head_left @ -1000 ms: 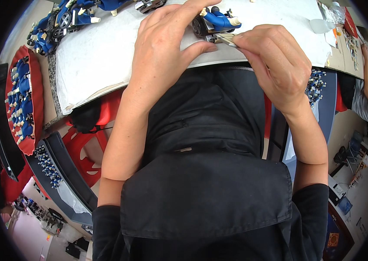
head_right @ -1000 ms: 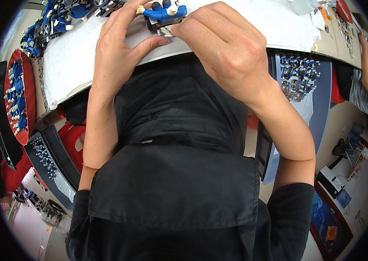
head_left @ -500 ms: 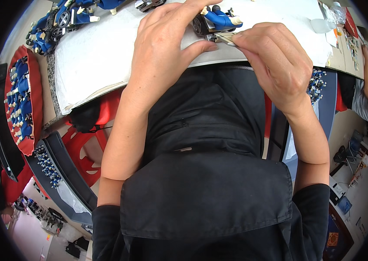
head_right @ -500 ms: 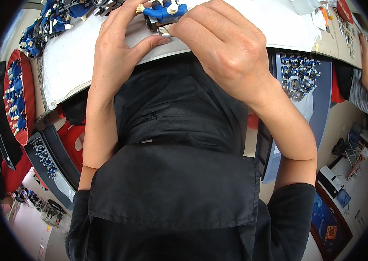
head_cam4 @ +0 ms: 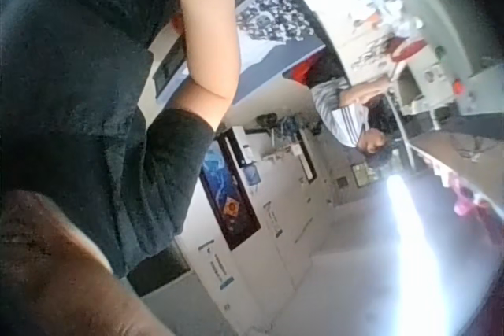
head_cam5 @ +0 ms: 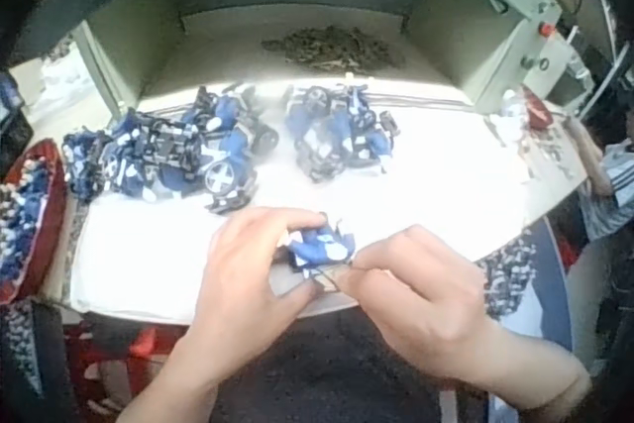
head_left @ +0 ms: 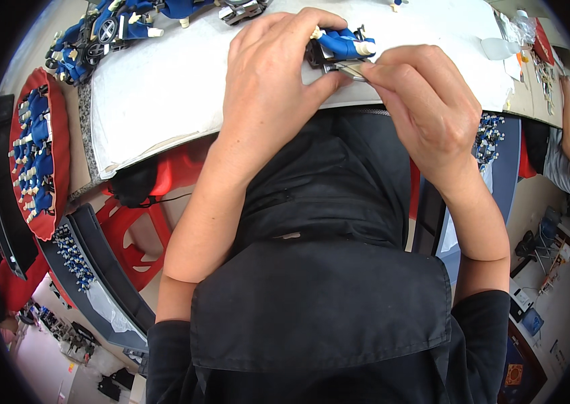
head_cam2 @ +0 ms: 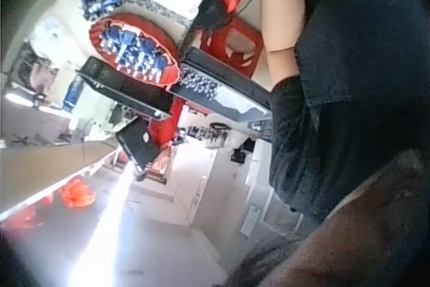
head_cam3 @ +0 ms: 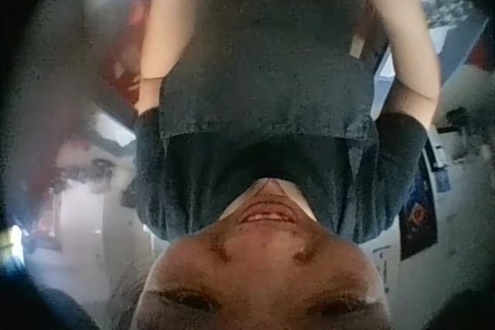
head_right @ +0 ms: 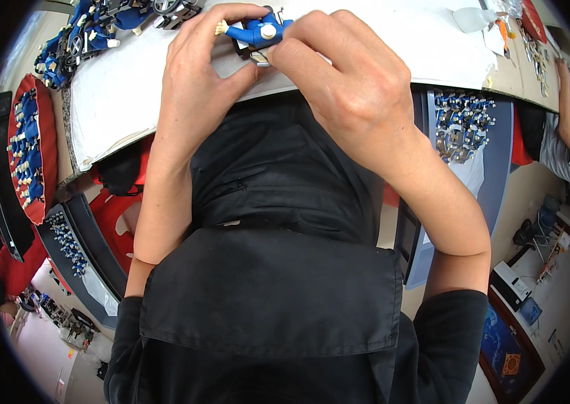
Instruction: The person applies glue onto toy figurines using a glue bottle, attaches small components to them by hand, presses the parts together, and places the assembled figurines into a tray.
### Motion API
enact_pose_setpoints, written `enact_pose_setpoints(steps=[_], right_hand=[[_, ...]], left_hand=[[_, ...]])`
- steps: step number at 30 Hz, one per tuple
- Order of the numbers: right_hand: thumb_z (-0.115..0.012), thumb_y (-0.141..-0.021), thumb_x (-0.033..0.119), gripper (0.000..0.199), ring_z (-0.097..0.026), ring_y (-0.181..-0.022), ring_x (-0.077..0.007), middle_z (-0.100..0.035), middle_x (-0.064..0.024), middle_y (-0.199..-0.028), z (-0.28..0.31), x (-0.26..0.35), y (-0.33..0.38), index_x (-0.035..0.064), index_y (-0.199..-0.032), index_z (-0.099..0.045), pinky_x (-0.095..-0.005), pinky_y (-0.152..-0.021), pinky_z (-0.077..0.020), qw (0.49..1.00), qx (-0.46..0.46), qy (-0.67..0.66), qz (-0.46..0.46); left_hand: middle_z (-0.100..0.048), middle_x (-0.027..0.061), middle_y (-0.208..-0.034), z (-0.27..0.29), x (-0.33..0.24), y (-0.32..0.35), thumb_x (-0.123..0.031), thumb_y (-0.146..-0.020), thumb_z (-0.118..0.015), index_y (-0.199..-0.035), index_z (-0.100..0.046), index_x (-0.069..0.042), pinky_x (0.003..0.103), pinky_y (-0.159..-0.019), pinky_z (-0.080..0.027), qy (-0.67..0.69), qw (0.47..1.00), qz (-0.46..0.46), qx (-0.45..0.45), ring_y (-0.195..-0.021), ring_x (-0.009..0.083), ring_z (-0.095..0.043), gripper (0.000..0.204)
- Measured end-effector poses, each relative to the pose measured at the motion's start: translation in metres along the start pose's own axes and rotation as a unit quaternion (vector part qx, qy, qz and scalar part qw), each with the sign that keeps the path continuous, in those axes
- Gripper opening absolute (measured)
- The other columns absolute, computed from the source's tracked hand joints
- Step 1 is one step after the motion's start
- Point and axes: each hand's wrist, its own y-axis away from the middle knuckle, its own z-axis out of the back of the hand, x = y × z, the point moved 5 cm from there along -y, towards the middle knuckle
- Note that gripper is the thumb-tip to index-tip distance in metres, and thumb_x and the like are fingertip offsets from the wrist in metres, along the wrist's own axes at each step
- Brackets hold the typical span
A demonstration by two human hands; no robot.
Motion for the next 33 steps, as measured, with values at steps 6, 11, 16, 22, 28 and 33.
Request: enact_pose_setpoints(steps=[6, 11, 16, 22, 28, 33], right_hand=[[-0.062, -0.054, -0.002, 0.02, -0.049, -0.058, -0.0164, -0.049, -0.0031, -0.066, -0.003, -0.009, 0.008, 0.0044, -0.073, -0.059, -0.0271, -0.05, -0.0405, 0.997, -0.053, 0.009, 0.05], [-0.061, -0.054, -0.003, 0.022, -0.049, -0.058, -0.0166, -0.049, -0.003, -0.066, -0.003, -0.009, 0.006, 0.0049, -0.073, -0.059, -0.0271, -0.05, -0.041, 0.999, -0.035, -0.006, 0.04], [-0.059, -0.055, -0.004, 0.019, -0.05, -0.059, -0.0181, -0.049, -0.0041, -0.065, 0.0, -0.007, -0.005, 0.0047, -0.072, -0.057, -0.0286, -0.052, -0.0427, 0.999, 0.027, -0.02, 0.021], [-0.057, -0.06, 0.001, 0.012, -0.054, -0.063, -0.0223, -0.052, -0.0065, -0.067, 0.0, -0.011, -0.017, 0.0032, -0.071, -0.056, -0.0318, -0.057, -0.0457, 0.994, 0.084, -0.068, -0.017], [-0.055, -0.065, 0.006, 0.013, -0.06, -0.072, -0.0244, -0.06, -0.0091, -0.074, 0.006, -0.008, -0.024, 0.0005, -0.075, -0.06, -0.0301, -0.068, -0.0481, 0.994, 0.094, -0.051, -0.025], [-0.056, -0.065, 0.006, 0.017, -0.058, -0.077, -0.0221, -0.059, -0.0071, -0.08, 0.008, -0.007, -0.015, 0.0022, -0.081, -0.06, -0.0302, -0.068, -0.0476, 0.996, 0.066, -0.059, -0.02]], left_hand=[[-0.06, 0.0033, -0.079, -0.001, -0.003, -0.001, -0.009, -0.061, -0.073, -0.095, -0.057, -0.012, 0.036, -0.085, -0.034, 0.027, 0.999, -0.008, -0.026, -0.086, 0.0215, -0.055, 0.038], [-0.06, 0.0029, -0.094, -0.009, 0.0, 0.002, 0.001, -0.057, -0.068, -0.096, -0.058, -0.01, 0.033, -0.086, -0.037, 0.021, 0.999, 0.029, 0.018, -0.093, 0.0231, -0.053, 0.042], [-0.06, 0.0031, -0.092, -0.008, 0.0, 0.003, -0.001, -0.057, -0.069, -0.095, -0.057, -0.01, 0.034, -0.087, -0.036, 0.024, 0.998, 0.054, 0.026, -0.094, 0.024, -0.053, 0.041], [-0.059, 0.0057, -0.092, -0.004, 0.002, -0.002, -0.001, -0.057, -0.069, -0.095, -0.056, -0.006, 0.034, -0.086, -0.037, 0.029, 0.998, 0.039, 0.038, -0.094, 0.0252, -0.053, 0.04], [-0.058, 0.0067, -0.094, -0.011, 0.007, -0.006, -0.002, -0.057, -0.068, -0.095, -0.056, -0.007, 0.037, -0.09, -0.033, 0.084, 0.986, 0.129, 0.066, -0.096, 0.0269, -0.051, 0.039], [-0.057, 0.0118, -0.09, -0.011, 0.007, -0.006, 0.0, -0.061, -0.067, -0.097, -0.056, -0.005, 0.033, -0.077, -0.044, 0.093, 0.988, 0.11, 0.055, -0.088, 0.0275, -0.054, 0.037]])
